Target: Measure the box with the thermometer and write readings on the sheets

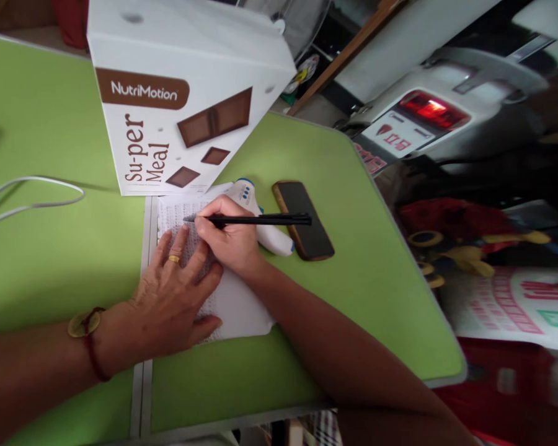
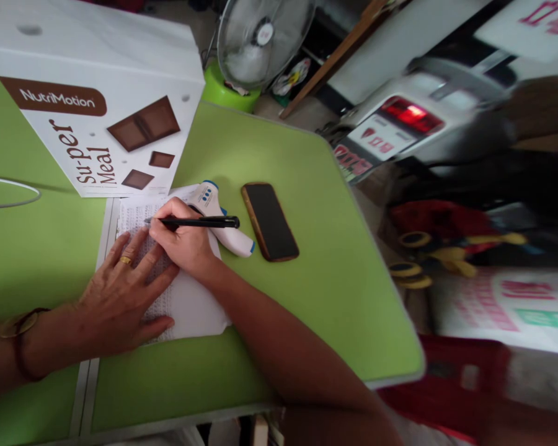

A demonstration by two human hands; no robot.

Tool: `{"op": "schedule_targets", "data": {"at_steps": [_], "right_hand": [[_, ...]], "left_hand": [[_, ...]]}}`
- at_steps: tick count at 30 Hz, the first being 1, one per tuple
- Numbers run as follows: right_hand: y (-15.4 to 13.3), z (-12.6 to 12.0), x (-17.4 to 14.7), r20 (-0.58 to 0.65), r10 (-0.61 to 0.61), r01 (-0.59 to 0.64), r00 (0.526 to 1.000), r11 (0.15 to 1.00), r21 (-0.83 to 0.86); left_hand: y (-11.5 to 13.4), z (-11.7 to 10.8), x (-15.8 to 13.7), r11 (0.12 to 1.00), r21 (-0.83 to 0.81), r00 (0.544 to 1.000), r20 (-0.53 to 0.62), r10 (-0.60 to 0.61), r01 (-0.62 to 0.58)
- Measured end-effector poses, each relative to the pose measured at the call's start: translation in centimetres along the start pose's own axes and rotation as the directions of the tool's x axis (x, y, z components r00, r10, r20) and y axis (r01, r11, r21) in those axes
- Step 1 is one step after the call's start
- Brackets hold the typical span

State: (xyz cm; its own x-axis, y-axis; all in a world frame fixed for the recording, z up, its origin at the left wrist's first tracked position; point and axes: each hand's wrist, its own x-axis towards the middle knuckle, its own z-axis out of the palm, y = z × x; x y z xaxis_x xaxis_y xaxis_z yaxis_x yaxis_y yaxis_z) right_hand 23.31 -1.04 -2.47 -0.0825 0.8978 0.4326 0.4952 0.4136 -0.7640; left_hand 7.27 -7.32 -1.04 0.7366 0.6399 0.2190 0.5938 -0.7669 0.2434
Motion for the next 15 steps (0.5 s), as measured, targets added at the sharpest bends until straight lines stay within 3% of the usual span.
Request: {"op": "schedule_targets", "data": {"at_steps": [15], "right_hand": [[0.37,0.28,0.02,-0.086,-0.036,0.039,0.996,0.999,0.033]], "left_hand": [[-0.05,0.06,-0.02,1.000,-0.005,1.000,0.019,-0.008,0.008]]}}
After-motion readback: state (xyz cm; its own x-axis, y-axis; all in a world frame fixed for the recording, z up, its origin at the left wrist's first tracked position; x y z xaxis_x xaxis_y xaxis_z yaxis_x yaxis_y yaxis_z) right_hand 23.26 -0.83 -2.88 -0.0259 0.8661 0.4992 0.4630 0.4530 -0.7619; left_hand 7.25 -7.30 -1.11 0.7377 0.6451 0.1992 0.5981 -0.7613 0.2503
